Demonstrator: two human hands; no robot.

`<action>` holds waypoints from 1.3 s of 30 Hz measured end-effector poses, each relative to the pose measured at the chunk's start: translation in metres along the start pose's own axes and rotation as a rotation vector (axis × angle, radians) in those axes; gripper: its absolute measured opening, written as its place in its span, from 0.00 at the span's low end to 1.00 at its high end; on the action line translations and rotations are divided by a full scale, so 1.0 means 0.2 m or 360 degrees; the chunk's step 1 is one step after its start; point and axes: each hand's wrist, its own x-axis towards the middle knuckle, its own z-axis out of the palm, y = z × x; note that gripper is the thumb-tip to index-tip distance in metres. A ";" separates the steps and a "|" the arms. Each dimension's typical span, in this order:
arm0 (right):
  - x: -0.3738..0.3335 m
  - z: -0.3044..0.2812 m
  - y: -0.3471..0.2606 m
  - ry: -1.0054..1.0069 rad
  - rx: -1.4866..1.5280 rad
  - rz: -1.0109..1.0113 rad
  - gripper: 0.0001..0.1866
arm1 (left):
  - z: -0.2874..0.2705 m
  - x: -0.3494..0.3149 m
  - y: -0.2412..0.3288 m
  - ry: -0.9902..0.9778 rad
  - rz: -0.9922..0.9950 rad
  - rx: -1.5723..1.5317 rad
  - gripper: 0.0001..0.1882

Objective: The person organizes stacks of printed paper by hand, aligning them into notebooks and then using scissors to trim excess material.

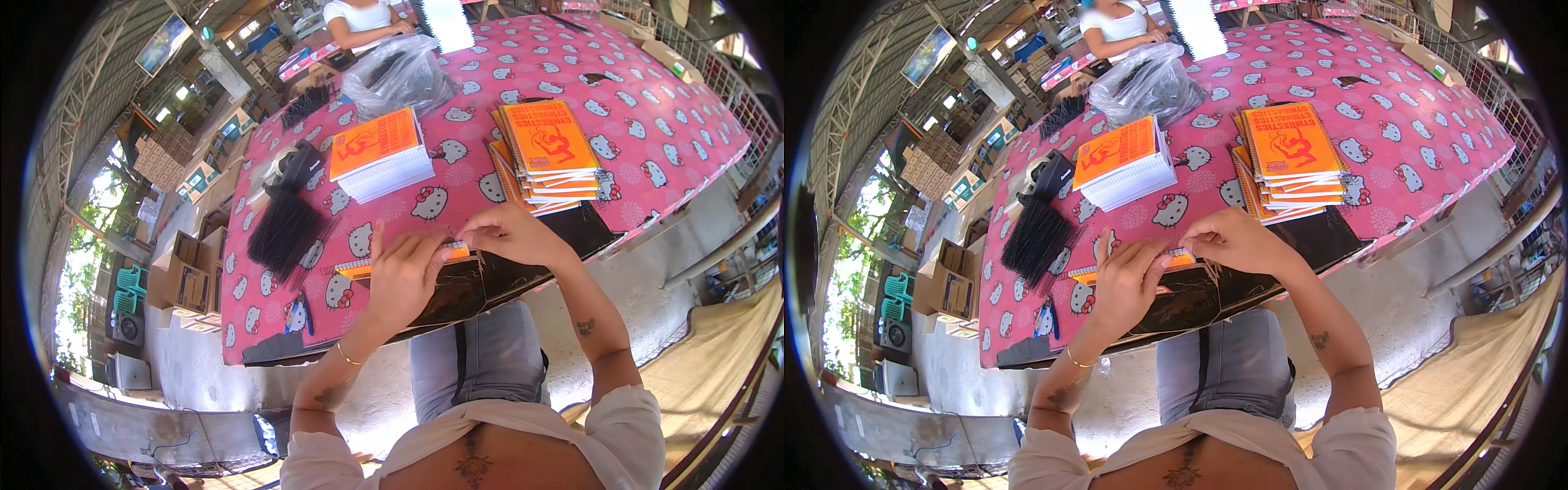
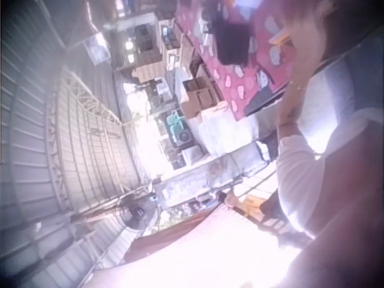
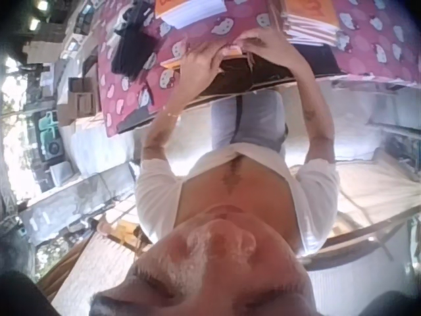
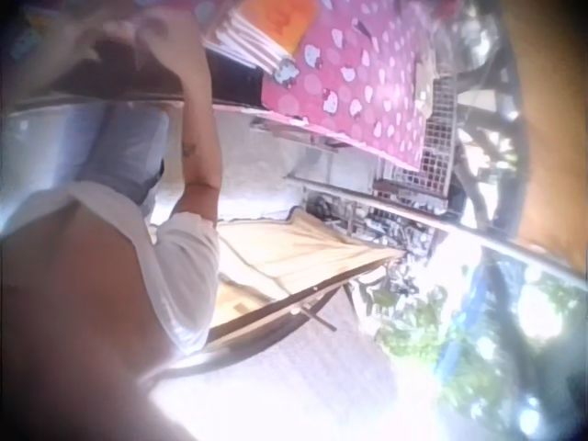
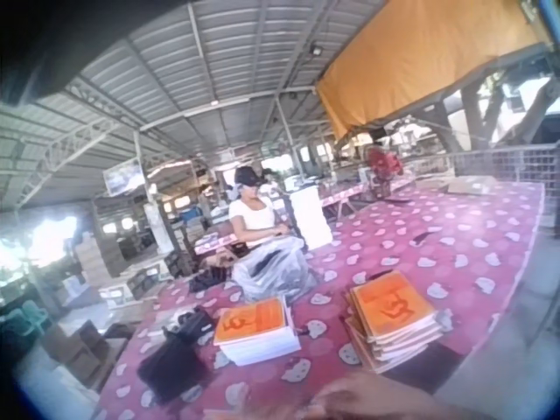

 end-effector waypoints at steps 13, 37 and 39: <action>0.01 0.16 0.03 0.0457 -0.0322 -0.0420 0.08 | -0.02 0.00 0.02 -0.0044 0.0045 -0.0118 0.08; -0.10 -0.97 0.30 0.1127 0.0808 -0.0192 0.36 | 0.18 0.60 -0.84 0.0012 0.0023 0.0171 0.19; -0.17 -1.18 0.56 0.0897 -0.0524 0.0289 0.35 | 0.28 0.51 -0.98 -0.0025 0.0038 0.0204 0.15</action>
